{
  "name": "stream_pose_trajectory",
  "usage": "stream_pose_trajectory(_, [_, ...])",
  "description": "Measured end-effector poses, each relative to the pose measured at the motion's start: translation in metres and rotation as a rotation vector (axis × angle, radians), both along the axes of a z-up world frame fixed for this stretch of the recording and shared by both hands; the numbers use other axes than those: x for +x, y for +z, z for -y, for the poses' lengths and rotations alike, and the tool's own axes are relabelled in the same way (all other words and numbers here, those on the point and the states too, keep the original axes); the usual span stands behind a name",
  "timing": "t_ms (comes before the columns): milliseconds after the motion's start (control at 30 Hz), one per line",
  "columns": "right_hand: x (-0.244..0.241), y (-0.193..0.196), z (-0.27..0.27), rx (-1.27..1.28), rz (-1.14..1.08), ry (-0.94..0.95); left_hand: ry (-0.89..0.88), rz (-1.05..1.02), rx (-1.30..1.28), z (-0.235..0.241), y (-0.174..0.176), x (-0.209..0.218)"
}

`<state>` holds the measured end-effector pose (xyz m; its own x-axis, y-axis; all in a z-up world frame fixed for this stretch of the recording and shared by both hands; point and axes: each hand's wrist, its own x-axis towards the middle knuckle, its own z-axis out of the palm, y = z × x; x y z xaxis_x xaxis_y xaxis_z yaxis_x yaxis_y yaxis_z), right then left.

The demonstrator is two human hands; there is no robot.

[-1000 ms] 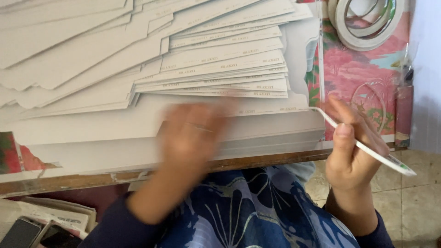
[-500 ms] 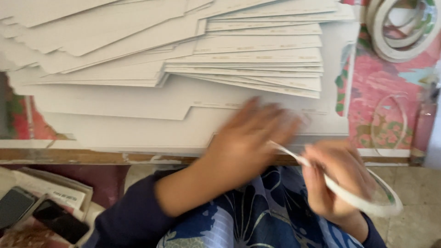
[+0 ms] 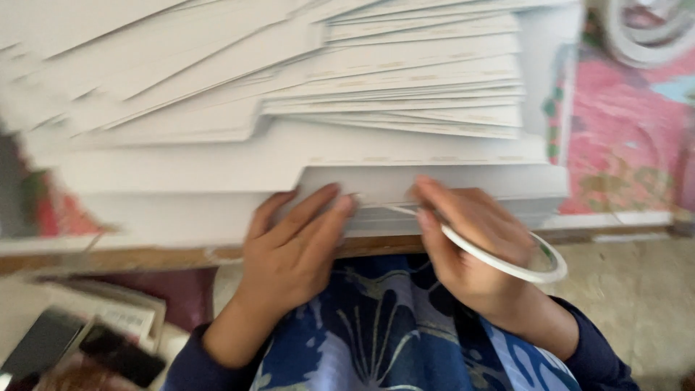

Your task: The person applies adhesive tape to the edges of a stack of white paper sheets on a table. They repeatedly pull tape from a roll and press it onto the paper, then lift and adjust the stack to align the sheets.

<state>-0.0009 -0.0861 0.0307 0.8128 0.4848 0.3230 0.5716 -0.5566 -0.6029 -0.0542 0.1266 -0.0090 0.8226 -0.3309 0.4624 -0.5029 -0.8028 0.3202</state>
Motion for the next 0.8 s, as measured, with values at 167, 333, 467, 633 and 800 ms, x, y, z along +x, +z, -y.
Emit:
stream_pose_trajectory(167, [-0.001,-0.02,0.09,-0.027,0.082,-0.396,0.02,0.046,0.017,0.004,0.002,0.005])
stream_pose_trajectory(333, [0.009,-0.038,0.114,-0.185,0.254,-0.42,-0.045,-0.002,-0.012,0.016,0.011,0.006])
stream_pose_trajectory(467, [0.013,-0.035,0.108,-0.082,0.212,-0.375,-0.202,-0.091,-0.187,0.06,0.017,0.029])
stream_pose_trajectory(633, [0.017,-0.026,0.106,-0.1,0.149,-0.356,-0.432,-0.084,-0.318,0.119,0.009,0.058])
stream_pose_trajectory(800, [0.016,-0.014,0.117,-0.045,0.195,-0.413,-0.151,0.216,0.152,0.092,0.055,0.054])
